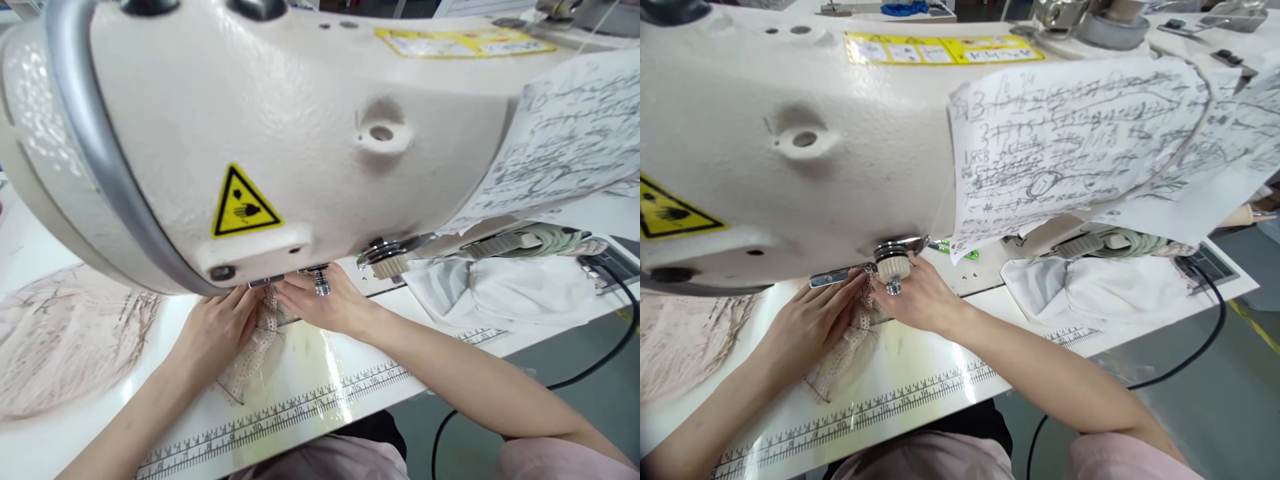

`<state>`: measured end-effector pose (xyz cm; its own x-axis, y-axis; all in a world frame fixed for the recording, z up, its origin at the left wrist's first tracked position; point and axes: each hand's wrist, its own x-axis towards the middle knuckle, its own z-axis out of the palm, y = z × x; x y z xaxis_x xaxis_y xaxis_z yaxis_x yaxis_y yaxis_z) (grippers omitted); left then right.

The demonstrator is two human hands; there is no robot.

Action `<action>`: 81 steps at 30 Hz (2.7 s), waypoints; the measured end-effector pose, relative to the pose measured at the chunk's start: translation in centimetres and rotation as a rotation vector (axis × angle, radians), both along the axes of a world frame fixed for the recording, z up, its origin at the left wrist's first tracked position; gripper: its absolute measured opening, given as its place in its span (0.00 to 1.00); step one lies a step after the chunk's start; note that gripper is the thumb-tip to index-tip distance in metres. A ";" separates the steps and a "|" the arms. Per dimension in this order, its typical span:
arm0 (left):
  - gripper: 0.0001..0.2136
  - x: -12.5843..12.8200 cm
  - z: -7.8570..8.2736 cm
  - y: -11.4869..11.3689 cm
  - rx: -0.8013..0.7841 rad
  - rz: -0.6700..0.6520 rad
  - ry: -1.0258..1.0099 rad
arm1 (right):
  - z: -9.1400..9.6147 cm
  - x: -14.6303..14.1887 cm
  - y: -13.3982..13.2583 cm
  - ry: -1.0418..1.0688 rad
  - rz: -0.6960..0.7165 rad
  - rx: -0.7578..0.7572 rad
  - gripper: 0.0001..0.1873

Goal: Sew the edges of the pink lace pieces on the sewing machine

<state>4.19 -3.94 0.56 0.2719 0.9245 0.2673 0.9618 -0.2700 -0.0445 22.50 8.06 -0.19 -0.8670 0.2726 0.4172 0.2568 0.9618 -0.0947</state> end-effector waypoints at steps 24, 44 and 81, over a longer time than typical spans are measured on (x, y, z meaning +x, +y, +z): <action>0.20 -0.3 -0.1 0.0 0.008 0.008 0.025 | 0.3 0.0 -0.1 0.130 -0.012 0.205 0.12; 0.09 -0.1 3.8 -9.2 0.075 -0.454 0.266 | 0.2 0.4 -0.2 0.122 0.251 0.094 0.20; 0.07 -0.5 3.2 -1.1 0.119 -0.208 -0.040 | -0.5 0.3 0.1 0.156 0.280 0.215 0.11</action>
<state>3.69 -5.02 3.72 0.4400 0.8112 0.3852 0.8878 -0.4574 -0.0509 22.80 8.12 -0.68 -0.8168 -0.0736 0.5722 -0.0198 0.9948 0.0996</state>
